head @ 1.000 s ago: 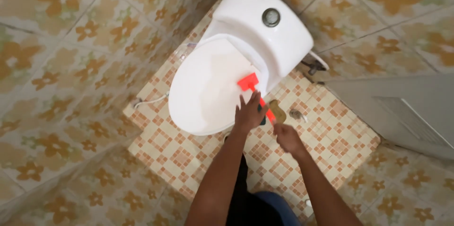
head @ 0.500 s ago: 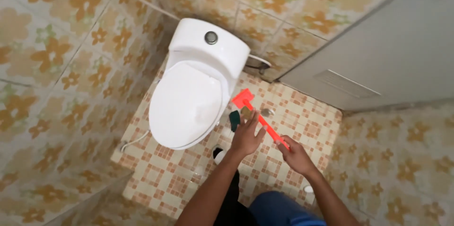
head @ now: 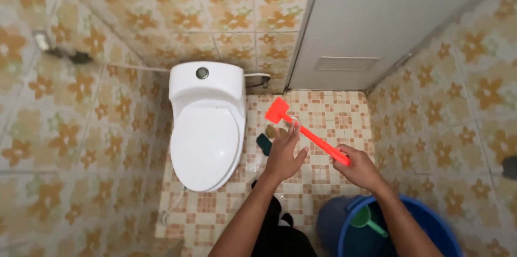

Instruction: Cleaning and scrubbing the exterior surface of a toilet bowl.

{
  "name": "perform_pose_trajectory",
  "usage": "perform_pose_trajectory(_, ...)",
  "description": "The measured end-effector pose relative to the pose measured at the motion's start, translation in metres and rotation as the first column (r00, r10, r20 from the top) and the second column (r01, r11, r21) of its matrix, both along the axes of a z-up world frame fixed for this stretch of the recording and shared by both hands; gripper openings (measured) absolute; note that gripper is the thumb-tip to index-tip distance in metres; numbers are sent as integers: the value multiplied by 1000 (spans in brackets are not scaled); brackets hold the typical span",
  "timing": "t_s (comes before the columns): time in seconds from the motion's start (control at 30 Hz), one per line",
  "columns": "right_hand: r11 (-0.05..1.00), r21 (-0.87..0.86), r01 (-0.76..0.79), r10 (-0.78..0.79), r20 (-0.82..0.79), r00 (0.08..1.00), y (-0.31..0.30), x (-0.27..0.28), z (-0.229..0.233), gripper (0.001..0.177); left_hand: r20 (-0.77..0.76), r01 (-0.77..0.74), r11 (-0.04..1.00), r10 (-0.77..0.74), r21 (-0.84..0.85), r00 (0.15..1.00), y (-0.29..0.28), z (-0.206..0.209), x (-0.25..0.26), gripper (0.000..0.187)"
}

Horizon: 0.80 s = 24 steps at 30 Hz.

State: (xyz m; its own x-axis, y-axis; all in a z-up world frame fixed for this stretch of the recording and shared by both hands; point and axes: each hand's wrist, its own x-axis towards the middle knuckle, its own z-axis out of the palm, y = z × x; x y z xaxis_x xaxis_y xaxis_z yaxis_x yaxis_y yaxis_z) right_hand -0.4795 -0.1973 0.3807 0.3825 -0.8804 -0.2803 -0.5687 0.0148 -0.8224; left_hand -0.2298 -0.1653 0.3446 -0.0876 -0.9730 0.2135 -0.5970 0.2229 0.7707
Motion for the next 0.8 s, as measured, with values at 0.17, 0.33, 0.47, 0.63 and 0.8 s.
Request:
perform_pose_trajectory(0.17,989,-140,52,-60,-54,997,24,-4,36,14,110,74,972,-101,224,989,14,44,3,76)
perform_pose_trajectory(0.33,963,-238,125,-148,-81,986,45,10,53,16,140,155,970,-183,189,973,15,57,24,75)
perform_pose_trajectory(0.47,950,-250,186,-219,-114,969,61,39,58,18,164,237,967,-249,92,955,11,55,58,69)
perform_pose_trajectory(0.63,934,-284,217,-266,-147,953,84,100,36,18,127,297,954,-291,-36,948,9,42,118,64)
perform_pose_trajectory(0.8,922,-238,305,-337,-105,936,107,172,16,19,170,377,919,-357,-111,919,8,11,165,54)
